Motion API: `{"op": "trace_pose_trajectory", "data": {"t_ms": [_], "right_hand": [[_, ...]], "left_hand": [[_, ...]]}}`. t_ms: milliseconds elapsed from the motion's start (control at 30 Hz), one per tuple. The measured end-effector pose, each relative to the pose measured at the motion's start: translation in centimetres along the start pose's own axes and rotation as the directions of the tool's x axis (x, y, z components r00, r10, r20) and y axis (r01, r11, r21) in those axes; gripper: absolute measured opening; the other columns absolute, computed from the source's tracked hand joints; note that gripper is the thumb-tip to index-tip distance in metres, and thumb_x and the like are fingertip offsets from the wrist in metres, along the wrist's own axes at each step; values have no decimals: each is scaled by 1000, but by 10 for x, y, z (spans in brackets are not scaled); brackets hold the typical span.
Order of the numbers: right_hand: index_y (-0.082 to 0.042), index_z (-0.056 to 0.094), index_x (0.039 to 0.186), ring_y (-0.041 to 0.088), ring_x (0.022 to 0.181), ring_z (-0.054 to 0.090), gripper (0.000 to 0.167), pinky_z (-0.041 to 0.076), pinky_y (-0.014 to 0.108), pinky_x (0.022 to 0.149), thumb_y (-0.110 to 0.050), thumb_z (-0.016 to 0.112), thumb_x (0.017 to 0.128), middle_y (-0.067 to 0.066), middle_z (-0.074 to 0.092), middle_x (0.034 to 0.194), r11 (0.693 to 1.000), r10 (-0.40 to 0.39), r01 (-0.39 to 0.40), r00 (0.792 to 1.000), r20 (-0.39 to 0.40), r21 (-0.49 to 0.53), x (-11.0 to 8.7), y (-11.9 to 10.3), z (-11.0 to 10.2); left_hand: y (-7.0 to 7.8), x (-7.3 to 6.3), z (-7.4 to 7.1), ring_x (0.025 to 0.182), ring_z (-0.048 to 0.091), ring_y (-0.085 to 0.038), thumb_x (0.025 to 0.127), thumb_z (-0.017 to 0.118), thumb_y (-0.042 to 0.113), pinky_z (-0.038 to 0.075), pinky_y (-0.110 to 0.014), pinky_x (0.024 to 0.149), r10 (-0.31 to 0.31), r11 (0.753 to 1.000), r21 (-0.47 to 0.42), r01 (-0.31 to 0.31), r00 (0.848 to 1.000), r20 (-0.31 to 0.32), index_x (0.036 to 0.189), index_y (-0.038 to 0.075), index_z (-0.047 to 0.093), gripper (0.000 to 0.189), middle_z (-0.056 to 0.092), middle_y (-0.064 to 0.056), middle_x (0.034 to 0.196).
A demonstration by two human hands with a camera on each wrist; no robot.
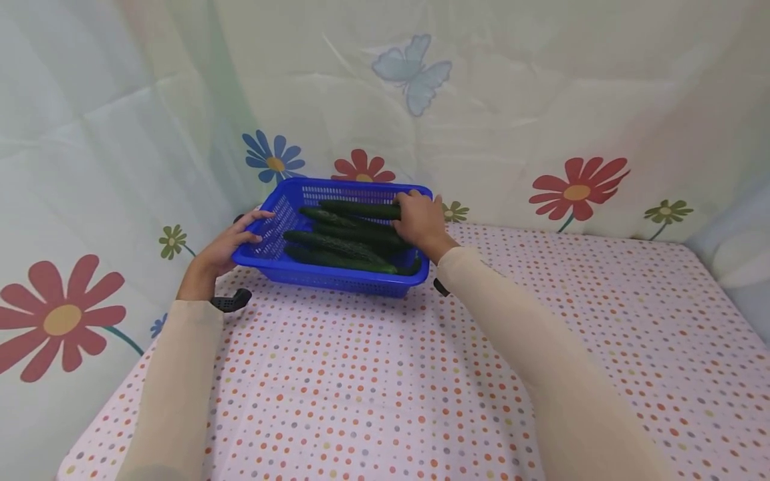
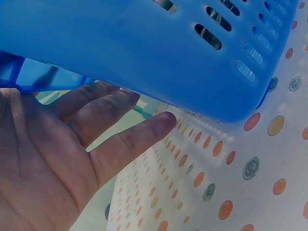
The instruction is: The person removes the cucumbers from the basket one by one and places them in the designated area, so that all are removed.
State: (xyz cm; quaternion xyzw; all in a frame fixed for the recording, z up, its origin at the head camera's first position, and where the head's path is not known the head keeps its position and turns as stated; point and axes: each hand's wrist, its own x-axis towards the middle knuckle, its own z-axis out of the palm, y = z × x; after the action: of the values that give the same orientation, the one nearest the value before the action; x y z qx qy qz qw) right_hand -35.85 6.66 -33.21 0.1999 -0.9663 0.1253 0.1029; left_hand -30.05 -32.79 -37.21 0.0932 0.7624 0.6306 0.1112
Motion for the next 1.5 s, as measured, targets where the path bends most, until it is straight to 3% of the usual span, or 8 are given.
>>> {"op": "trace_pose_trajectory", "data": {"t_ms": [233,633,1133,1500], "right_hand": [[-10,63,126,37,110,62,45,42,63,101,-31,71,87,17,64,124,1000,12,-12,1000,-24,-7,2,0,0],[-8,64,125,36,103,65,42,52,54,89,-28,70,89,18,65,120,999,6,-4,999,-42,52,-1,1,5],[-5,65,123,34,106,62,38,49,51,95,-24,70,90,18,64,117,982,20,-6,997,-69,187,-3,1,1],[-5,65,123,32,103,62,37,51,49,91,-26,68,92,17,64,117,978,26,0,992,-120,209,-3,2,5]], "left_hand": [[2,1,-1,143,29,-46,98,38,5,33,-66,109,10,1000,1,-10,1000,3,145,26,39,52,13,-13,163],[-1,0,1,144,27,-46,97,40,5,33,-66,108,2,1000,-11,-2,1000,-9,142,27,42,51,12,-12,163],[0,1,0,143,28,-46,97,39,5,34,-65,108,-2,1000,-9,2,1000,-6,143,28,41,52,13,-12,163],[2,-1,1,143,28,-45,96,38,3,34,-64,108,-9,1000,-12,9,1000,-12,144,26,40,53,13,-14,163]]}}
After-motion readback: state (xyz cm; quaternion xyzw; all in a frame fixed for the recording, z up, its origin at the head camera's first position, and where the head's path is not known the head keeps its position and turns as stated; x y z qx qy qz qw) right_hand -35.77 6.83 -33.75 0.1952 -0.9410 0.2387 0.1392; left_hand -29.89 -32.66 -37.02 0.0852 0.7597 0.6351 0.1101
